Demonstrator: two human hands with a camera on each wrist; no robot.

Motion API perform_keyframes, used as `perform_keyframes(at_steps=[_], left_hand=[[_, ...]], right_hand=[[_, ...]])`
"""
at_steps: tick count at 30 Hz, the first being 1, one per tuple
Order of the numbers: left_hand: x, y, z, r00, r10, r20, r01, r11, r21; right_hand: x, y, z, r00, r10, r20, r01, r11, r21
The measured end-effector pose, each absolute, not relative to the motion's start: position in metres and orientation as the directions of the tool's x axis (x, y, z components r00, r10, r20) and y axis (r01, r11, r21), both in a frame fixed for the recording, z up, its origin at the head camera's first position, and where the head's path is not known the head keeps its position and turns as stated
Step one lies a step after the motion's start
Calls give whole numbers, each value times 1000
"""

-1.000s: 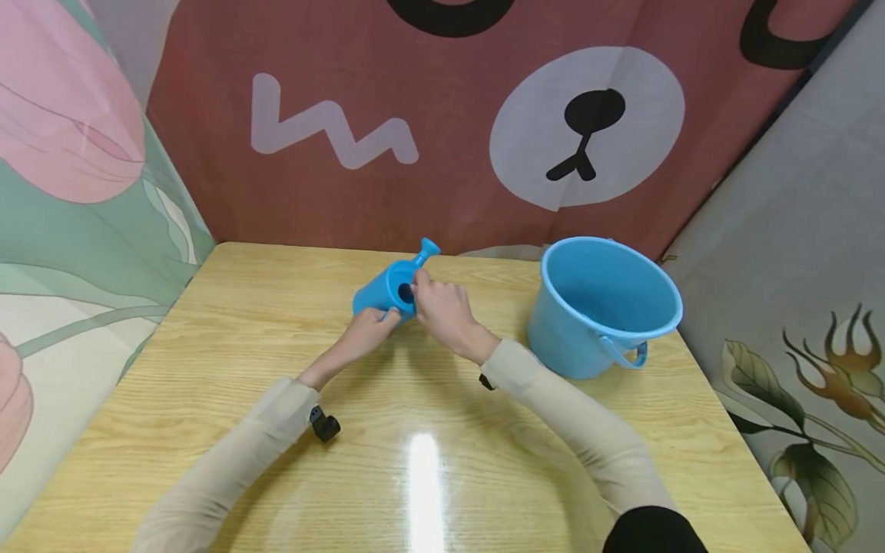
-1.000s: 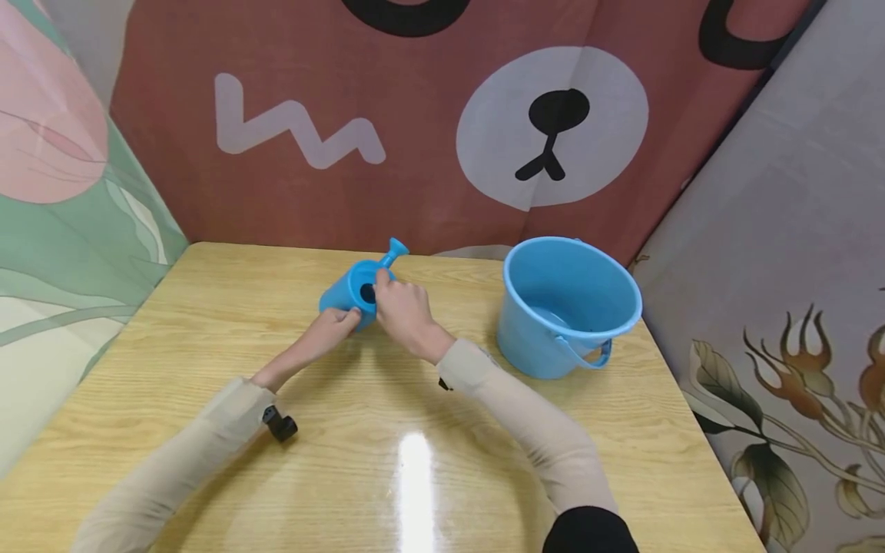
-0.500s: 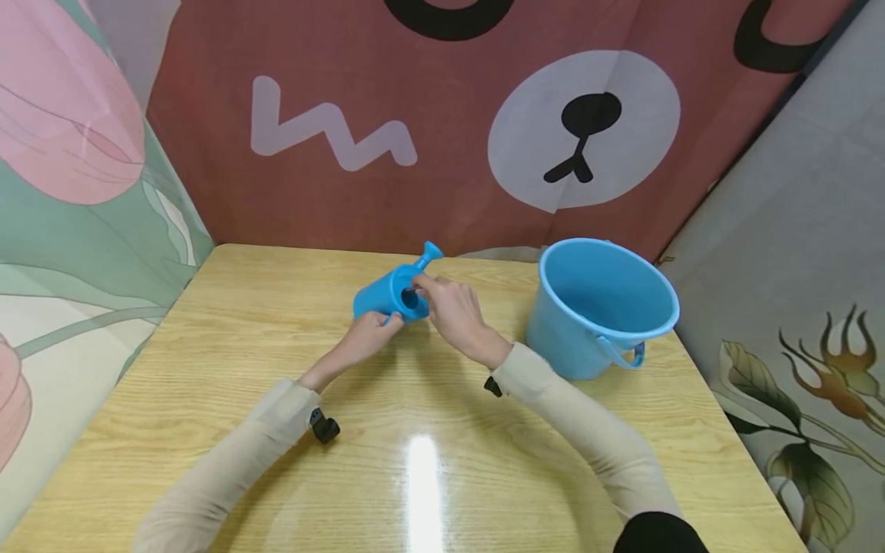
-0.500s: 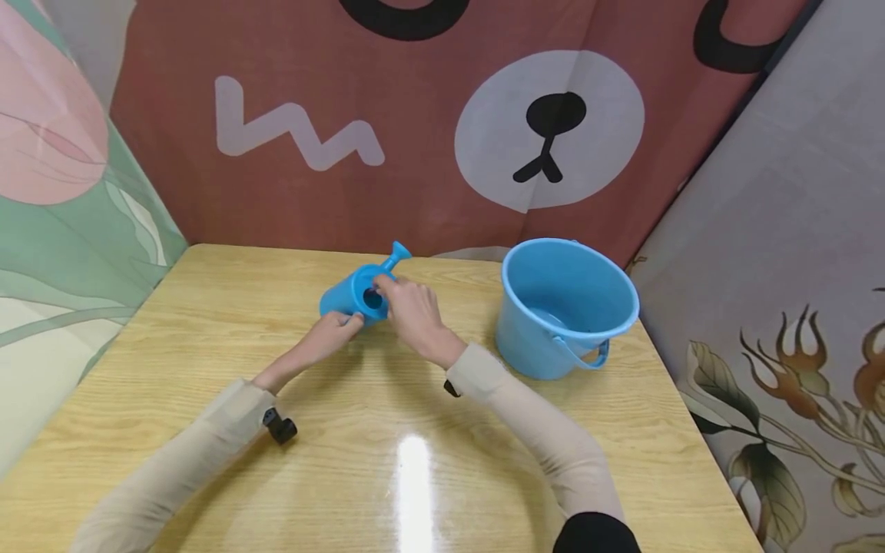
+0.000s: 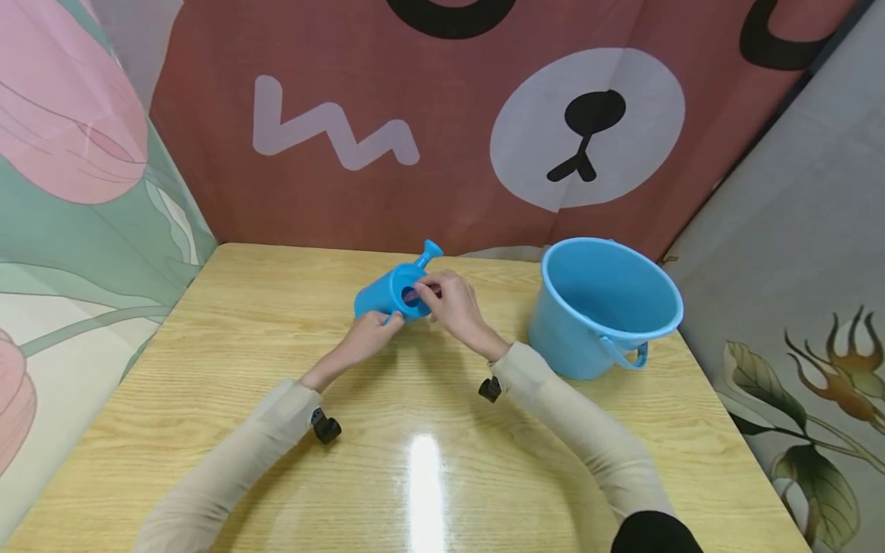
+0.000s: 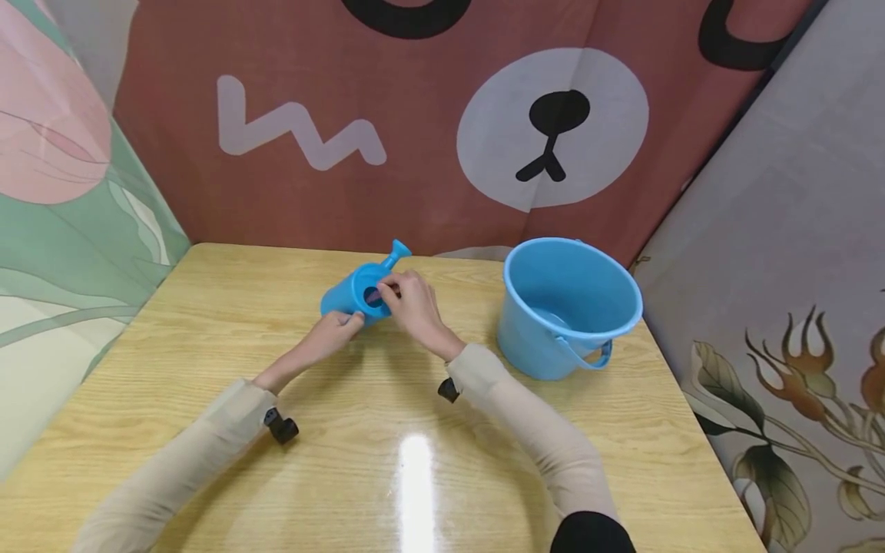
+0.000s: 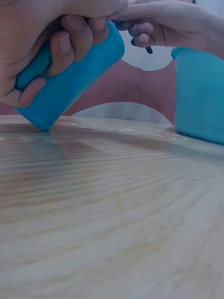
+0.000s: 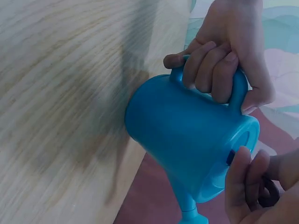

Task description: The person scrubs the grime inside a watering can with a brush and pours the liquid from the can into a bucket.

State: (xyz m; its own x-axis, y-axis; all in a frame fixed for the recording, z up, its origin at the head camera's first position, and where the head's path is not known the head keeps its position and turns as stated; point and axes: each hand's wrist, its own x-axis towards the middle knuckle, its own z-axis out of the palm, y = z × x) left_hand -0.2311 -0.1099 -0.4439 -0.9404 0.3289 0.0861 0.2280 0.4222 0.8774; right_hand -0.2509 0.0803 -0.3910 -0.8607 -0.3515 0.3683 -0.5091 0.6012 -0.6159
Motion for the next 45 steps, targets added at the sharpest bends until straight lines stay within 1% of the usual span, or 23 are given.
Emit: perform_keyframes(at_steps=[6, 11, 15, 19, 25, 29, 33, 37, 38, 42, 44, 45], left_hand=[[-229, -109, -441, -940, 330, 89, 230, 417, 879], [-229, -109, -440, -937, 338, 83, 229, 418, 879], [-230, -110, -440, -939, 339, 64, 206, 402, 892], [-233, -112, -441, -944, 324, 65, 198, 396, 897], [-234, -114, -440, -943, 325, 75, 208, 399, 893], [-234, -112, -441, -945, 321, 71, 204, 404, 892], [-236, -111, -440, -949, 312, 53, 182, 399, 899], [-237, -112, -440, -951, 306, 51, 168, 371, 913], [-235, -112, -435, -950, 307, 49, 165, 366, 916], [-235, -113, -435, -951, 305, 50, 159, 347, 924], [-234, -113, -436, -950, 309, 56, 172, 363, 916], [-236, -113, -442, -948, 313, 63, 184, 373, 909]], right_hand=[[-251, 79, -394, -883, -337, 327, -467, 564, -681], [-246, 81, -392, -922, -301, 244, -367, 480, -797], [-244, 85, -384, -952, -243, 187, -268, 365, -892], [-241, 88, -375, -966, -216, 146, -198, 242, -950], [-234, 88, -373, -981, -160, 107, -123, 95, -988], [-232, 83, -377, -985, -126, 116, -118, 8, -993], [-232, 76, -380, -984, -98, 146, -145, -8, -989], [-234, 70, -382, -979, -114, 168, -172, 27, -985], [-235, 69, -382, -978, -125, 167, -172, 31, -985], [-240, 64, -383, -976, -163, 142, -151, 46, -987], [-242, 62, -385, -976, -176, 131, -145, 71, -987], [-243, 61, -386, -975, -182, 129, -147, 93, -985]])
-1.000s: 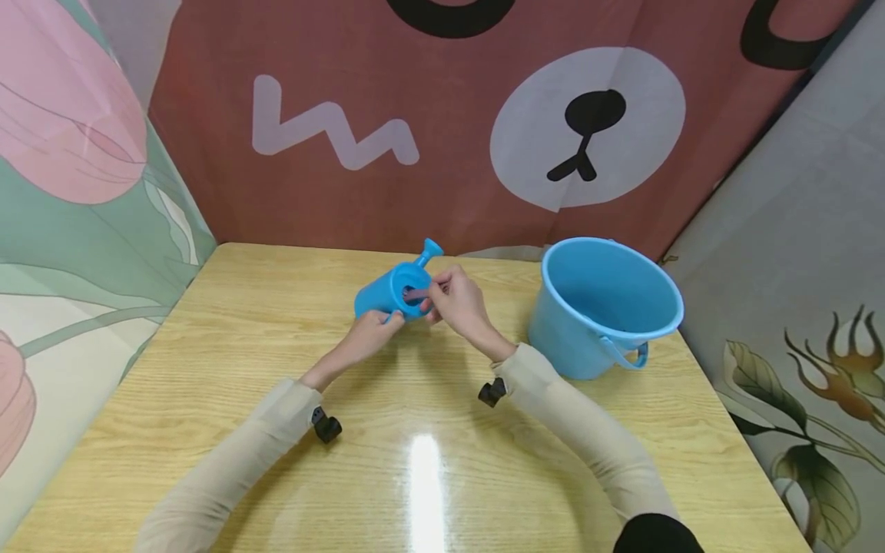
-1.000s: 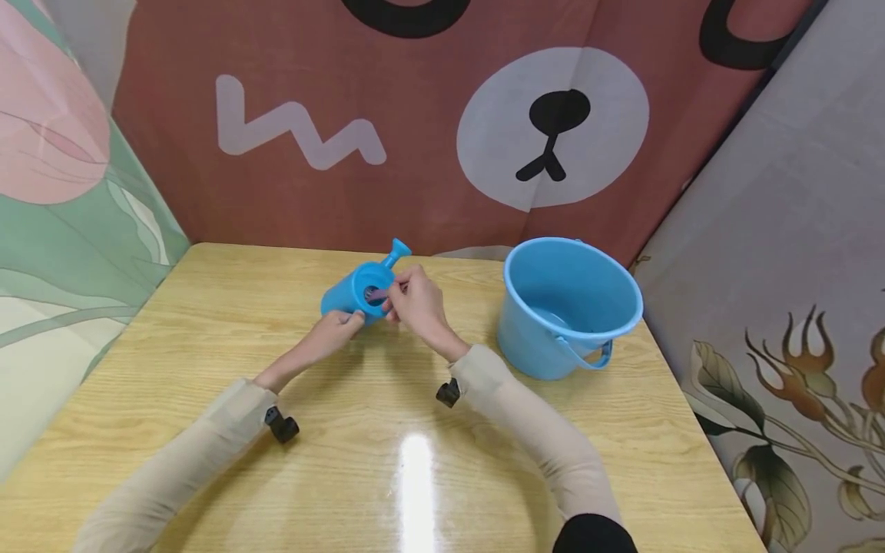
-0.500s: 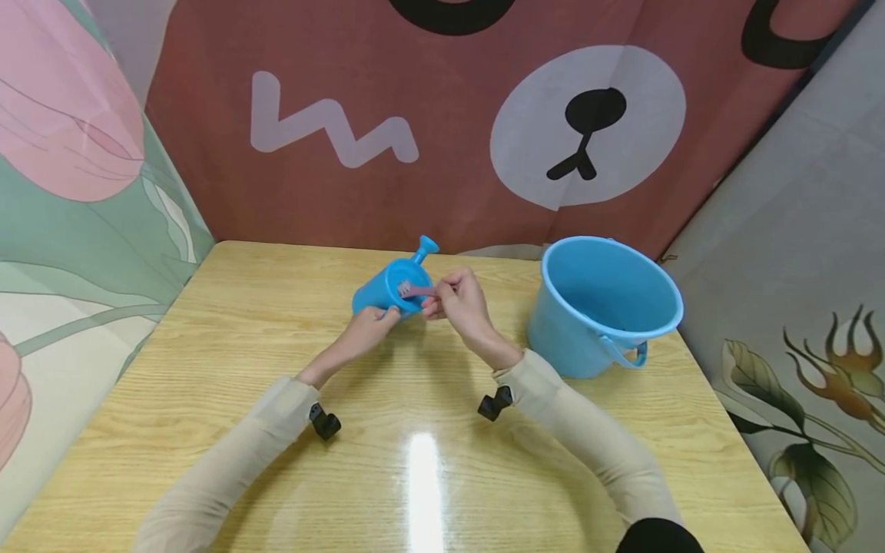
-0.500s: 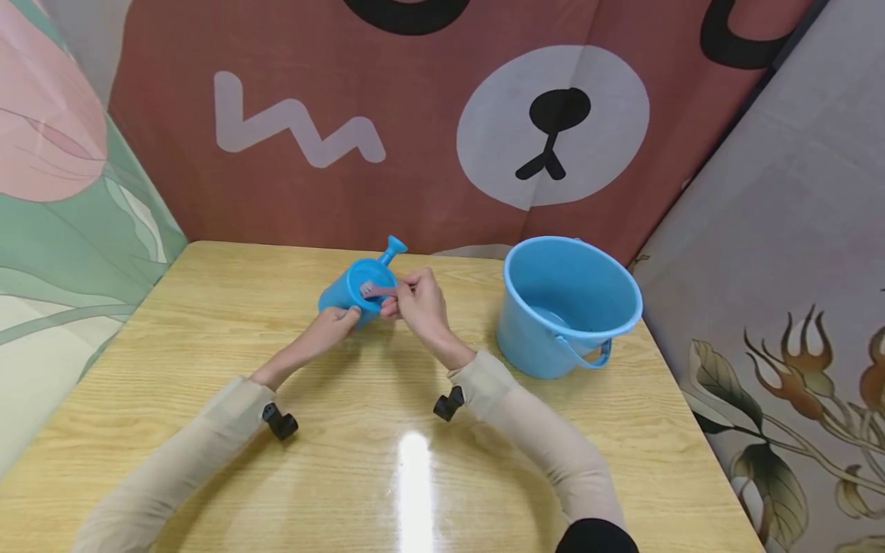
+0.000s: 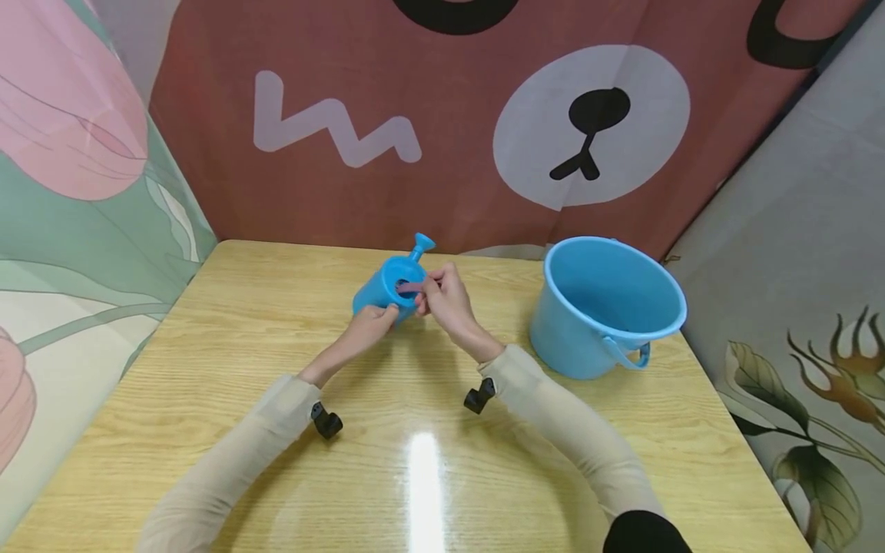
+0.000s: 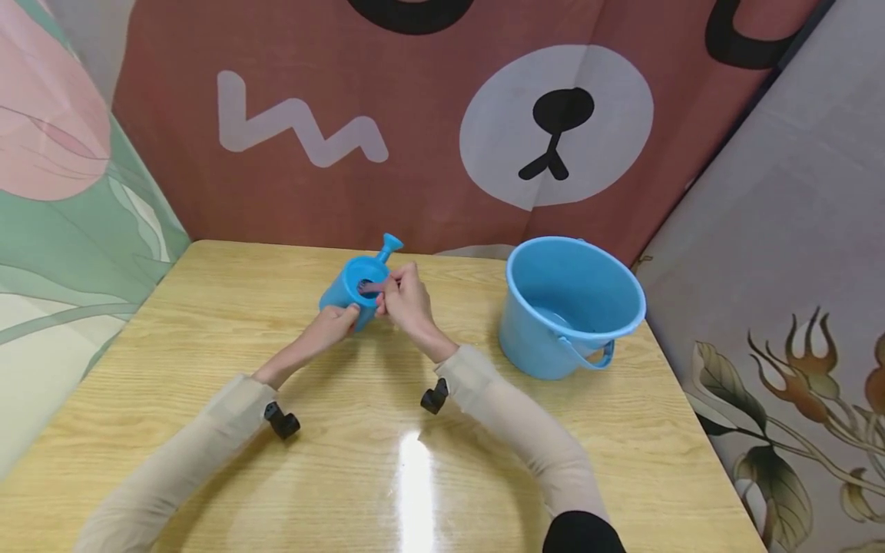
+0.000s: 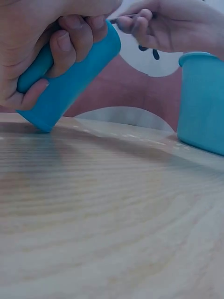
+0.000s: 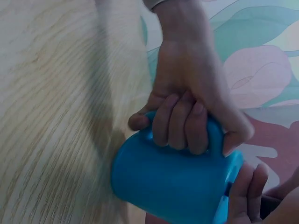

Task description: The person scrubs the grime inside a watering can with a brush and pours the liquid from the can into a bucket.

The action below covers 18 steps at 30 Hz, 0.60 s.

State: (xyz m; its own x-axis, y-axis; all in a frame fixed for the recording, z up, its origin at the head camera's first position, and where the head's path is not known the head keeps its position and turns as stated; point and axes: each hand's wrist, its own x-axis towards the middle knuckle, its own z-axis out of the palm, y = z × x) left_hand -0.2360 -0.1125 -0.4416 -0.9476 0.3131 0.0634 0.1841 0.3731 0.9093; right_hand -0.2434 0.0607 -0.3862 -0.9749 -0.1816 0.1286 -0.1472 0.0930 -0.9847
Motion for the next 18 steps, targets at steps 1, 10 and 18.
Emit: perform_keyframes(at_steps=[1, 10, 18], left_hand=[[-236, -111, -443, -944, 323, 72, 200, 383, 902], [-233, -108, -447, -925, 373, 76, 237, 408, 882], [-237, -111, -442, -935, 348, 64, 206, 387, 899]], right_hand=[[-244, 60, -387, -974, -184, 130, -152, 115, -982], [-241, 67, -387, -941, -235, 243, -301, 253, -919], [-241, 77, -380, -889, -305, 342, -422, 255, -870]])
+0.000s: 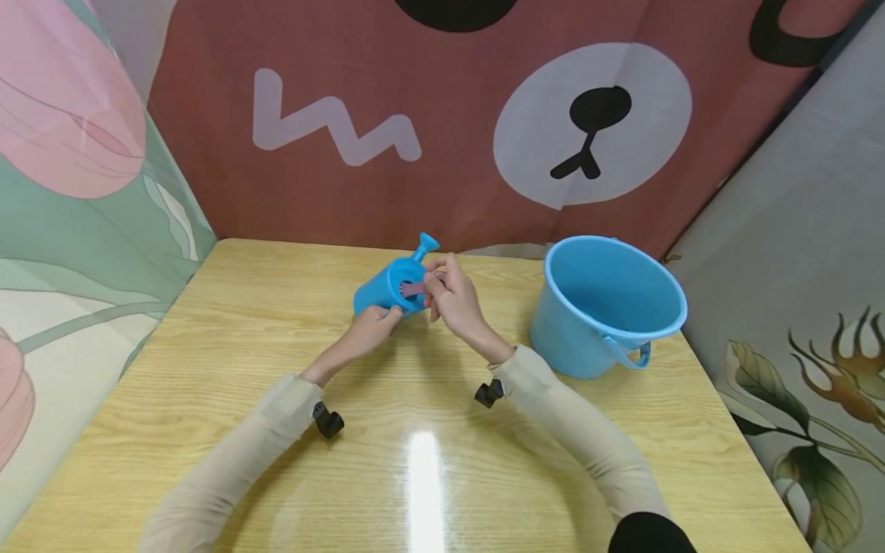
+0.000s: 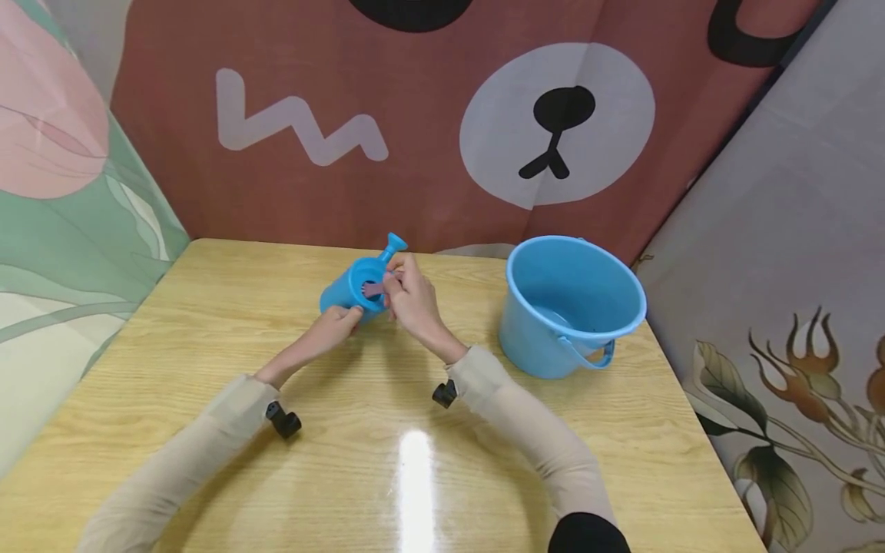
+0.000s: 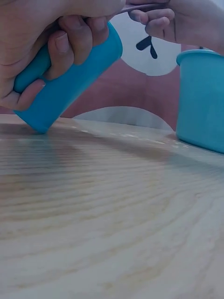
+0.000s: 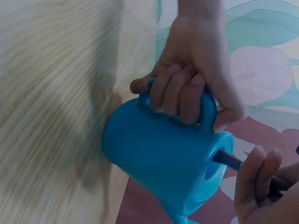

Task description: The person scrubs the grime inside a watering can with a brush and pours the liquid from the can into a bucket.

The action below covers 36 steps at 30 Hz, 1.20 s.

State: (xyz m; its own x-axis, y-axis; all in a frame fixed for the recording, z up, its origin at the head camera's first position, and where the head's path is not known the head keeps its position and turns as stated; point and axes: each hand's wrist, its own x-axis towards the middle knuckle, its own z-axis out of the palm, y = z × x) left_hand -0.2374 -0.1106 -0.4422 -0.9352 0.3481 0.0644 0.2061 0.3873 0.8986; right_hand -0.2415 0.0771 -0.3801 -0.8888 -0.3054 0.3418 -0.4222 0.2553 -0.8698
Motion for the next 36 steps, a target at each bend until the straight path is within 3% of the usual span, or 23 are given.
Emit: perform_keyframes(at_steps=[4, 11, 23, 36], left_hand=[[-237, -111, -440, -933, 355, 68, 212, 385, 898], [-237, -112, -439, -932, 359, 51, 198, 386, 901], [-239, -114, -438, -935, 354, 20, 170, 397, 902], [-239, -113, -441, -926, 376, 40, 204, 407, 890]], right_hand=[[-249, 75, -384, -846, -396, 357, -480, 274, -834], [-263, 73, -396, -807, -522, 277, -483, 314, -817], [-260, 86, -382, -804, -476, 357, -467, 134, -874], [-261, 78, -391, -808, -536, 244, -449, 292, -844]])
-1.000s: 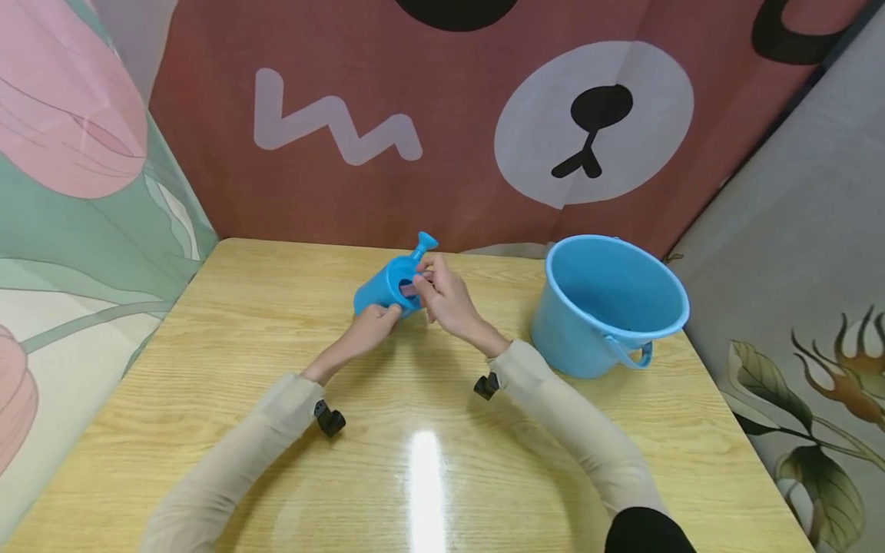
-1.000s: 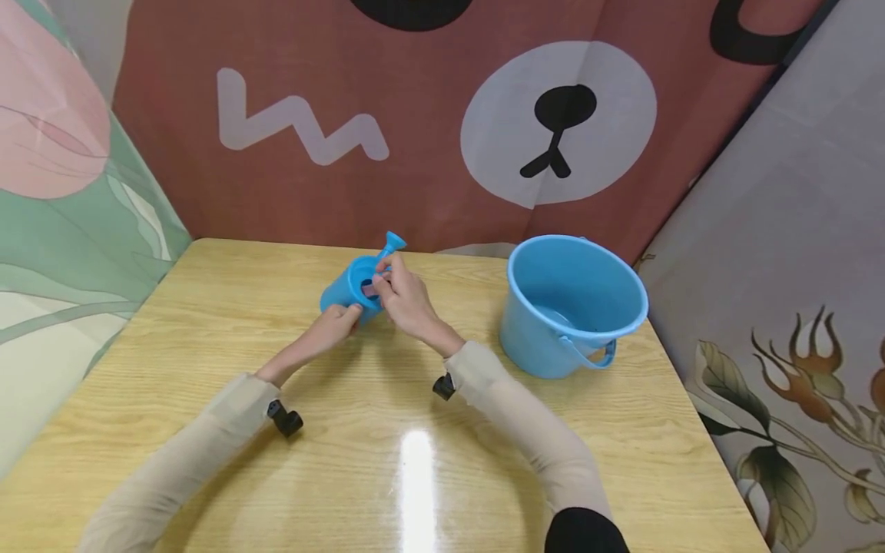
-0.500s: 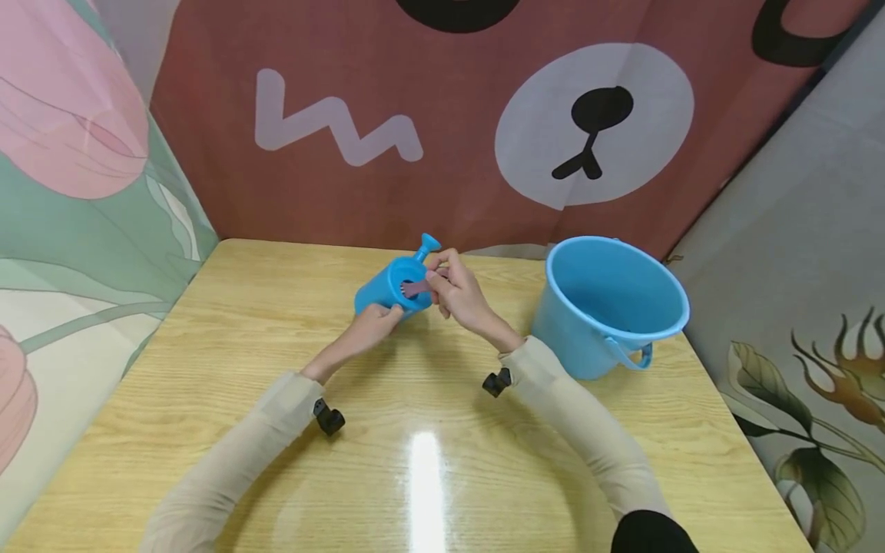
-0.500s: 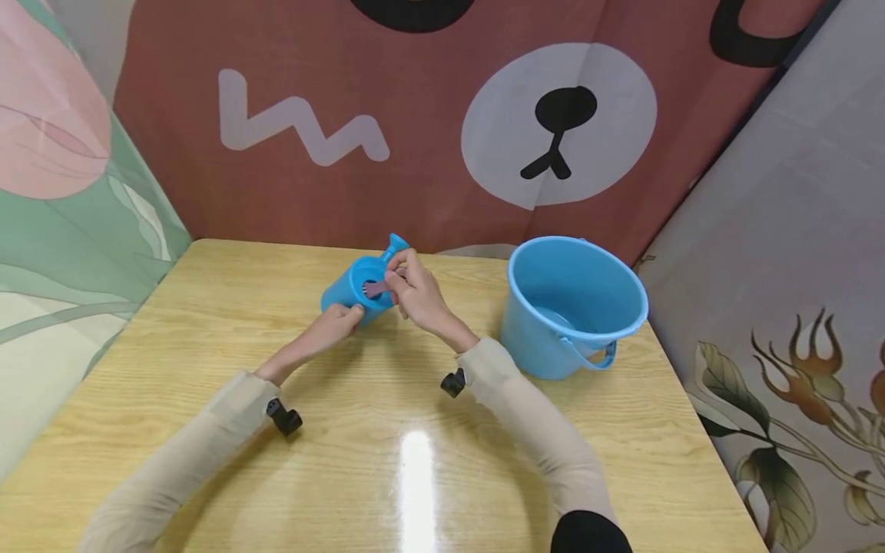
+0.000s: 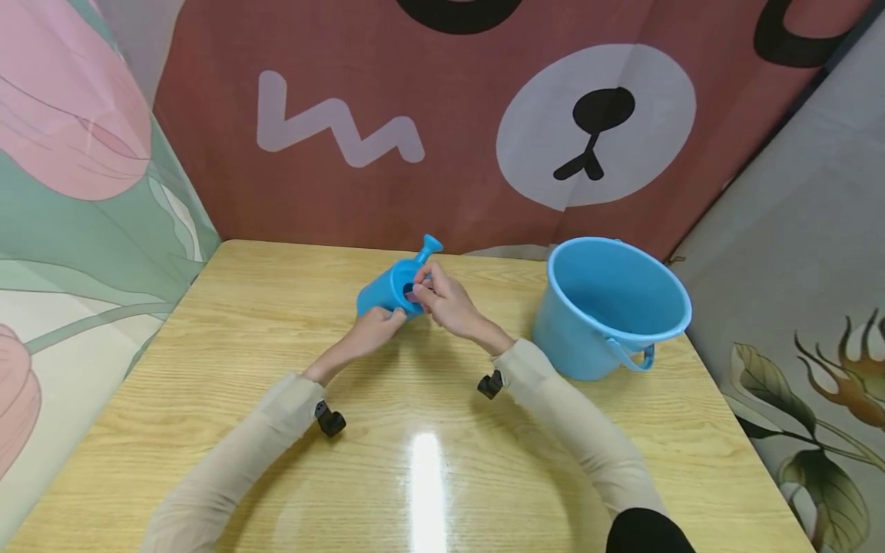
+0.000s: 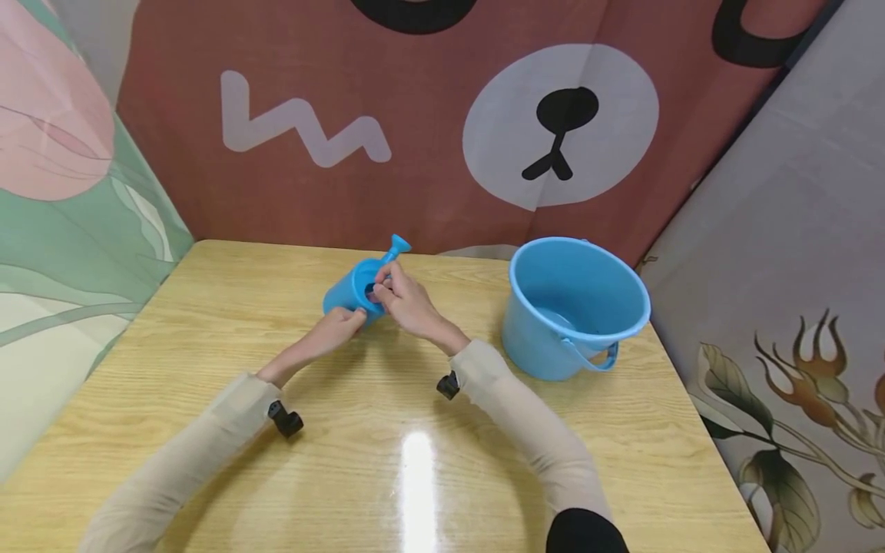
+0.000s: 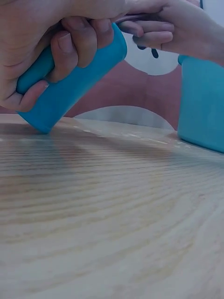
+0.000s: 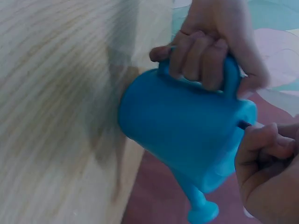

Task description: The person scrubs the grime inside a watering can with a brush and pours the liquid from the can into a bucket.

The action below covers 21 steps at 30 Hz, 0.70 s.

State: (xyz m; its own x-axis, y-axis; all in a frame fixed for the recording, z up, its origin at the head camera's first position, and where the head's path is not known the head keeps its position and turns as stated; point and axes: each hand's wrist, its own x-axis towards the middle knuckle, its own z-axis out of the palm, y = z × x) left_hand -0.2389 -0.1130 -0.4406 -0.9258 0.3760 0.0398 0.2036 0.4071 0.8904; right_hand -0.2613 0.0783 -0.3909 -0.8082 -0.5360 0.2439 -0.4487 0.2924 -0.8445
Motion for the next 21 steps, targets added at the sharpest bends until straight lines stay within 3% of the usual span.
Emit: perform_keyframes(at_steps=[9, 15, 21], left_hand=[[-240, -115, -441, -922, 384, 43, 209, 402, 891], [-238, -115, -442, -911, 409, 51, 228, 400, 888], [-240, -115, -442, -909, 413, 49, 235, 412, 881]], right_hand=[[-260, 92, -376, -737, -584, 340, -614, 367, -699], [-264, 86, -383, -704, -647, 294, -656, 433, -618], [-263, 94, -370, -678, -688, 260, -668, 429, -608]])
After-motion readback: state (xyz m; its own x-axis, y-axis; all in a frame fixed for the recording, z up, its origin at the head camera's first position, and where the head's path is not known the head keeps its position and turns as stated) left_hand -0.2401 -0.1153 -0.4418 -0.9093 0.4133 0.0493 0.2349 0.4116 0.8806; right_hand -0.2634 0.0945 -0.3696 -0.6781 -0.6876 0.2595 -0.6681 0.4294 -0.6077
